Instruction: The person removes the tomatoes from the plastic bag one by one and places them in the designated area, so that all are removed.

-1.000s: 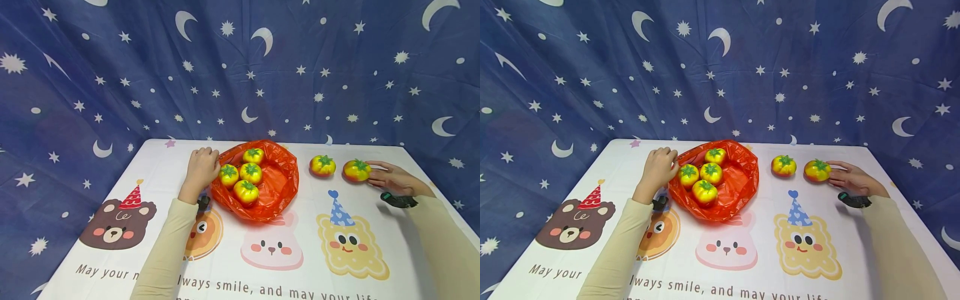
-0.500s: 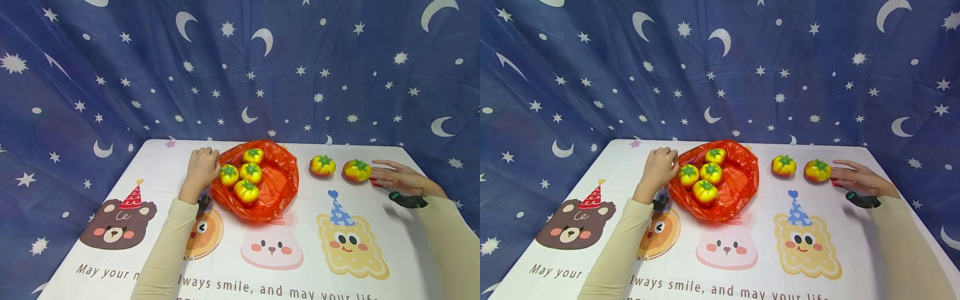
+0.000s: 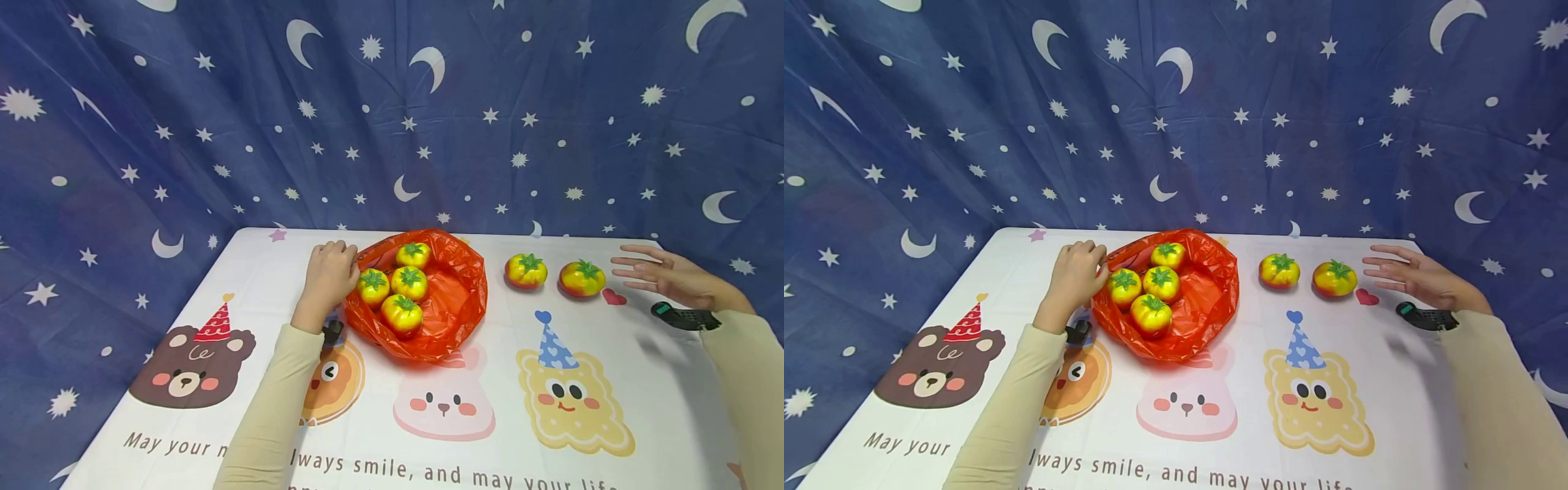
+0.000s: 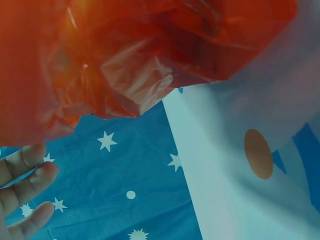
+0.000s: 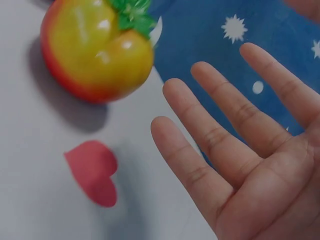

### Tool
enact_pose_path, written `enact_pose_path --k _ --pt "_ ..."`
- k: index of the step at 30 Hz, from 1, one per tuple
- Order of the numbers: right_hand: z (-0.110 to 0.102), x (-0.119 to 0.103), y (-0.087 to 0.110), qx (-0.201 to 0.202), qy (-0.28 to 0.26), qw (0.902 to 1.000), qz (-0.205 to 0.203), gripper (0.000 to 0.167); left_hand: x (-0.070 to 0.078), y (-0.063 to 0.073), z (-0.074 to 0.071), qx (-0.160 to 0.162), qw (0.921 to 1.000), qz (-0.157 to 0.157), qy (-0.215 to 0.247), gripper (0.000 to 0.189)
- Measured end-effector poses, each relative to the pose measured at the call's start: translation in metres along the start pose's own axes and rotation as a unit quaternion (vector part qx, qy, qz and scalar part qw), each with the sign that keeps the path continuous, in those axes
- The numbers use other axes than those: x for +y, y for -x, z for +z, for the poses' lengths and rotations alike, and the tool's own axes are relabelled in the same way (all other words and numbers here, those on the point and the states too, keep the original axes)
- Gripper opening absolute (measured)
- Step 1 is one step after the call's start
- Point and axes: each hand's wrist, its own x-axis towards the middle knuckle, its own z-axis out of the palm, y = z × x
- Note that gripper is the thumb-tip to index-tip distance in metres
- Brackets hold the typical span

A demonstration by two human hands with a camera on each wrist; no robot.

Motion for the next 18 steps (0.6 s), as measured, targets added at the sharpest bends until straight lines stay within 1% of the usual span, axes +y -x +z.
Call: enact_pose_path --k 3,8,13,18 --pt "0.004 -0.010 -0.003 0.010 0.017 0.9998 -0.003 0.048 0.000 0.000 0.000 0.001 1.0000 -0.001 0.000 0.009" --pt "0.010 -0.025 -0.011 0.002 0.022 0.9997 -0.013 0.048 0.000 0.000 0.000 0.006 1.0000 -0.002 0.004 0.009" --pt "0.019 -0.037 -0.024 0.009 0.046 0.9987 -0.016 0.048 0.000 -0.001 0.000 0.025 0.9997 0.005 0.002 0.010" --pt "0.035 -0.049 -0.040 0.030 0.090 0.9954 -0.001 0.046 0.001 -0.002 0.000 0.045 0.9989 0.010 -0.001 0.010"
